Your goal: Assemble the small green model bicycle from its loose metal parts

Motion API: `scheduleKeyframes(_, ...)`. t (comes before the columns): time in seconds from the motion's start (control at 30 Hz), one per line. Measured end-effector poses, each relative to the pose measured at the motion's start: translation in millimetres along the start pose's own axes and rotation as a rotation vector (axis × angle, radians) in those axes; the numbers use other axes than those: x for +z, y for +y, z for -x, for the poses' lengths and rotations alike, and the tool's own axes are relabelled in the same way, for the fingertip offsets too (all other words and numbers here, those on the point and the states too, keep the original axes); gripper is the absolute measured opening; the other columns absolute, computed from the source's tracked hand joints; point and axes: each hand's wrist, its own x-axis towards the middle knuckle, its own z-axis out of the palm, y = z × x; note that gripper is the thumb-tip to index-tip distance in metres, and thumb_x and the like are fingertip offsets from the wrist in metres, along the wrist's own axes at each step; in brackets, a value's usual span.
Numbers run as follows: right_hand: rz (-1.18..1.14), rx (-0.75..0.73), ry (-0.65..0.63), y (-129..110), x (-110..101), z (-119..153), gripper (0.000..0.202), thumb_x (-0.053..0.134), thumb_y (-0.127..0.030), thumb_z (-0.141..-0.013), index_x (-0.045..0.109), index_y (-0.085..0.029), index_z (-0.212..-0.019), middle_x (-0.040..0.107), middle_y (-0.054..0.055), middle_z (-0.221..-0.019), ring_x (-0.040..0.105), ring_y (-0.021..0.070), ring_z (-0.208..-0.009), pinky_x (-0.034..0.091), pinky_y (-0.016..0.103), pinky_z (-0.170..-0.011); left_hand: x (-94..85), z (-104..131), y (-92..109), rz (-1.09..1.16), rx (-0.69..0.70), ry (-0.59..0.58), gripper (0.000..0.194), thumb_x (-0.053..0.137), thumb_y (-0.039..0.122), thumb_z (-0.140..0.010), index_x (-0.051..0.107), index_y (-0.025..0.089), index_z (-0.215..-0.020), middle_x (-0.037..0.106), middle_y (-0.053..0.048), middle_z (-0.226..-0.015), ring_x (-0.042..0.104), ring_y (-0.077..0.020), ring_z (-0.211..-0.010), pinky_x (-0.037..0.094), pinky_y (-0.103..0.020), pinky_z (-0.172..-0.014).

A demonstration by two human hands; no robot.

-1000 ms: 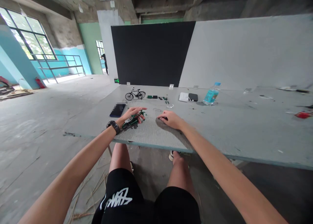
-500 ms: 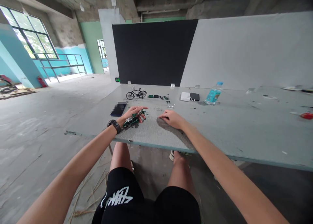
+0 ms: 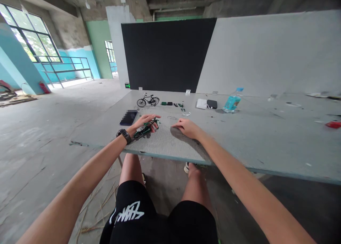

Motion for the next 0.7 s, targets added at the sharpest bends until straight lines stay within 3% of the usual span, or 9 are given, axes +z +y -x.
scheduleKeyframes(0.2,0.001,0.012,0.006,-2,0,-1,0.037,0.048,-0.013,-0.095,0.078,-0.025,-0.114,0.066,0.009,-0.099,0.062,0.0199,-0.089,0.046,0.031,-0.084,-3.5,-4,-5,-0.001,0.026,0.001,0.054,0.062,0.058,-0.090,0.061,0.010,-0.116,0.071,-0.010,-0.078,0.069,-0.0171,-0.058,0.052,-0.026,-0.055)
scheduleKeyframes(0.57,-0.005,0.014,0.057,2,3,-3,0.033,0.047,-0.016,-0.098,0.076,-0.023,-0.110,0.067,0.009,-0.104,0.063,0.0205,-0.093,0.047,0.032,-0.087,-2.0,-3,-3,0.010,0.006,0.022,0.057,0.065,0.058,-0.088,0.062,0.010,-0.118,0.072,-0.009,-0.078,0.069,-0.0166,-0.057,0.052,-0.025,-0.054)
scheduleKeyframes(0.7,-0.058,0.034,0.171,-23,-2,-11,0.031,0.046,-0.021,-0.101,0.075,-0.021,-0.110,0.069,0.010,-0.102,0.064,0.0218,-0.091,0.047,0.034,-0.085,-1.1,-5,-5,0.050,0.003,0.066,0.055,0.067,0.059,-0.086,0.061,0.011,-0.111,0.073,-0.011,-0.080,0.071,-0.0176,-0.060,0.055,-0.027,-0.058)
